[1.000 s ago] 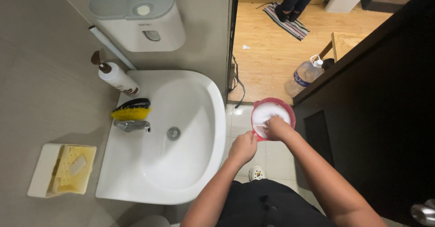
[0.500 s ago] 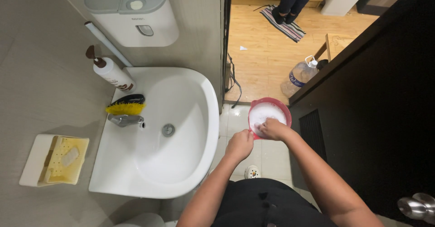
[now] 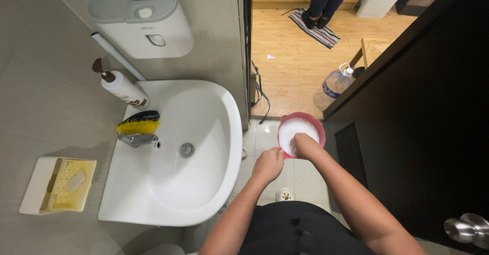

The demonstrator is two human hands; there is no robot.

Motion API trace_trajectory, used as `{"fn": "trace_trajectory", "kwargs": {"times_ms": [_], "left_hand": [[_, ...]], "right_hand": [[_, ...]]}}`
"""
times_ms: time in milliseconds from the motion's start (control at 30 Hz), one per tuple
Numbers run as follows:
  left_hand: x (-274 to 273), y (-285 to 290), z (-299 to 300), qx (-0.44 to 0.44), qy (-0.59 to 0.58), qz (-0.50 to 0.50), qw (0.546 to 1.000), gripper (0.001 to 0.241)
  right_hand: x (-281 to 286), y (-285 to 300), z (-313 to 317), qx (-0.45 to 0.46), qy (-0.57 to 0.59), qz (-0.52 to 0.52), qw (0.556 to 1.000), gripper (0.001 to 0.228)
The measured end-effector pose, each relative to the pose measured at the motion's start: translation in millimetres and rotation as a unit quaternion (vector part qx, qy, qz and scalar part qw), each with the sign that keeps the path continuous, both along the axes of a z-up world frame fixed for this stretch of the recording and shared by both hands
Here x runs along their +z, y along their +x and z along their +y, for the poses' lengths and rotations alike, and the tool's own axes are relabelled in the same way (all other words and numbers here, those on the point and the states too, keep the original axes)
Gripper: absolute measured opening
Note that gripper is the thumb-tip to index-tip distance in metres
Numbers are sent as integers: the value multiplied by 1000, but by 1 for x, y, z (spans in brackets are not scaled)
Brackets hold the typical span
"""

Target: The person prepares a soapy mixture in a red basin at the sink, then uses a sponge to scrub the tiled walls and floor of the shower area. The person repeatedly dips the sponge into the basin to maintain suds while cleaning the vertical surfaces and floor tiles.

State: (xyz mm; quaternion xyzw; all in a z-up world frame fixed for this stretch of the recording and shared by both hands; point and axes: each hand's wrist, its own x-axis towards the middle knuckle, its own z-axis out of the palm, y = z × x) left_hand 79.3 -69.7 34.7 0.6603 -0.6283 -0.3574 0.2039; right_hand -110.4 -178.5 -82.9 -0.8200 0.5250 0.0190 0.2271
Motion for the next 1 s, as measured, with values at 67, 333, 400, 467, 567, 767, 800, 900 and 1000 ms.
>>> {"fn": "trace_trajectory", "kwargs": {"times_ms": [67,333,400,467,567,767,800,900,1000], "left_hand": [[-1,-1,0,0,1,-3,1000,43],[1,-6,-6,7,7,-3,1000,42],[-3,-6,-8,8,-5,-7,1000,42],[-1,-6,-9,9,-1,-4,1000,42],[-1,-5,-10,10,3,-4,1000,42],[-5,-5,-12,18,7,-7,1000,41],[-5,-4,-12,23,12,-3,1000,41],[-4,-3,-13,31,16,-2,999,40],[2,-3,-8,27,7,3,1000,40]], "right_hand": [[-3,-2,0,-6,-17,-10,1000,19],[10,-5,-6,-27,-50,-56,997,21],[21,-1,-6,-45,2,-18,999,18],[26,1,-5,-46,-12,-31,998,18],[35,7,-3,-58,-38,-46,997,19],[105,26,11,-115,-51,-15,992,44],[113,28,12,-138,-48,-11,989,45],[117,26,10,-127,-49,-39,990,37],[48,11,-6,-68,-99,-76,990,58]]}}
